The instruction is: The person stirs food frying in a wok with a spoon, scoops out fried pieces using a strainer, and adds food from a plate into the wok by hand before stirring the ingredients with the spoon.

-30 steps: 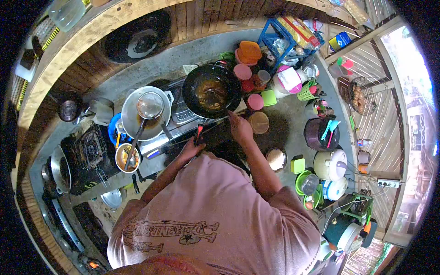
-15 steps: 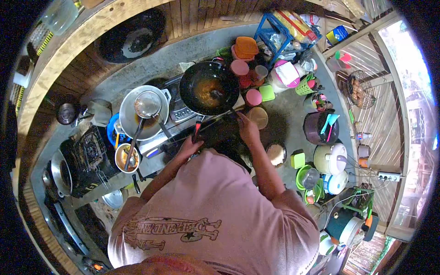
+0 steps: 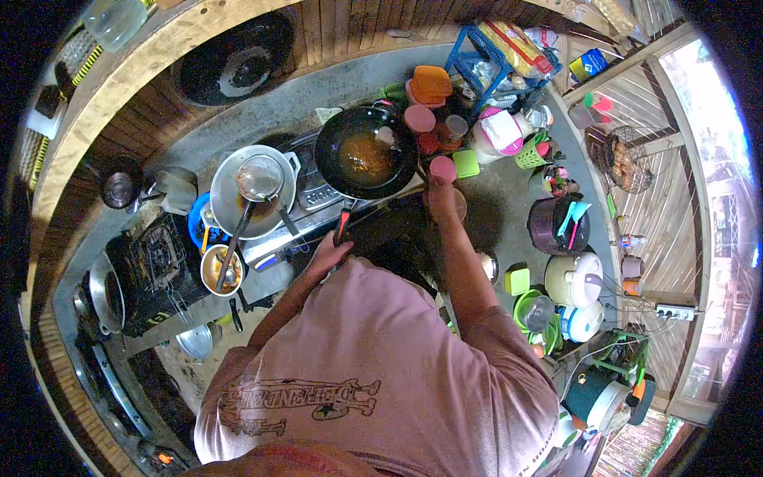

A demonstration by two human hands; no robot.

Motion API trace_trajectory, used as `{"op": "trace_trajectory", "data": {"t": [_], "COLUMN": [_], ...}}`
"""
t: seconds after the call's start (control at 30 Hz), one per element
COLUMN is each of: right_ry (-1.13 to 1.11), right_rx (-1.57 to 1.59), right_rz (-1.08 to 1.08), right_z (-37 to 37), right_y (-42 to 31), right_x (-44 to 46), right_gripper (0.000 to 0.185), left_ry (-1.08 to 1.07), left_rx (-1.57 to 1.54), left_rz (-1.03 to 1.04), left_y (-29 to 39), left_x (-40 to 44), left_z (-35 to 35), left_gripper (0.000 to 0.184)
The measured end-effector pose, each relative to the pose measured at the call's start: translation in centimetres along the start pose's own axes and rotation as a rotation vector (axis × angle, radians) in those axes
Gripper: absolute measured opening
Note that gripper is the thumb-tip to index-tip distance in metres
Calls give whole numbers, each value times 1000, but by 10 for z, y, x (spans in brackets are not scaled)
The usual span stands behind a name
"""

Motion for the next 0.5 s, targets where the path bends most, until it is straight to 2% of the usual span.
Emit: {"op": "trace_trajectory", "data": {"t": [0.07,0.17,0.2,0.27,0.3,0.33,0.37,0.4,0.47,0.5], "right_ry": [-133,-242,-250,-320,-327,-180,-21,-23,4,5], "right_rx": [574,618,617,458,459,203,-61,-55,-283,-275], "right_rz": [290,353,356,-2,3,-369,-733,-733,-779,-779], "right_z": [19,11,7,-9,-16,-31,-37,-48,-80,-85], "right_y": [-15,-46,-47,-52,-42,-45,-48,-62,-113,-111], "right_x": [-20,-50,-57,-63,-63,-61,-65,-76,-114,-120], "right_gripper": [21,19,19,24,24,24,24,24,24,24], "left_ry": [17,-24,-52,-74,-40,-5,0,3,10,32], "left_rx": [0,-66,-56,-47,-7,36,39,17,3,22], "left_rz": [47,-37,-107,-185,-71,46,45,3,-39,-32], "left_y": [1,27,34,23,7,9,6,9,12,13], "left_x": [0,-14,-16,-14,-7,-5,-4,-7,-10,-9], "left_z": [-1,-2,-3,-2,-1,-1,-1,0,3,4], "left_gripper": [29,27,32,39,37,36,36,37,38,36]}}
Point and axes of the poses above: each hand's wrist, its own x-axis towards the middle knuckle, its own z-axis out of the palm, y = z × x, the point moved 4 cm from there along x, towards the middle knuckle, and after that the axes turned 4 degrees about -y, right-handed, at the moved point
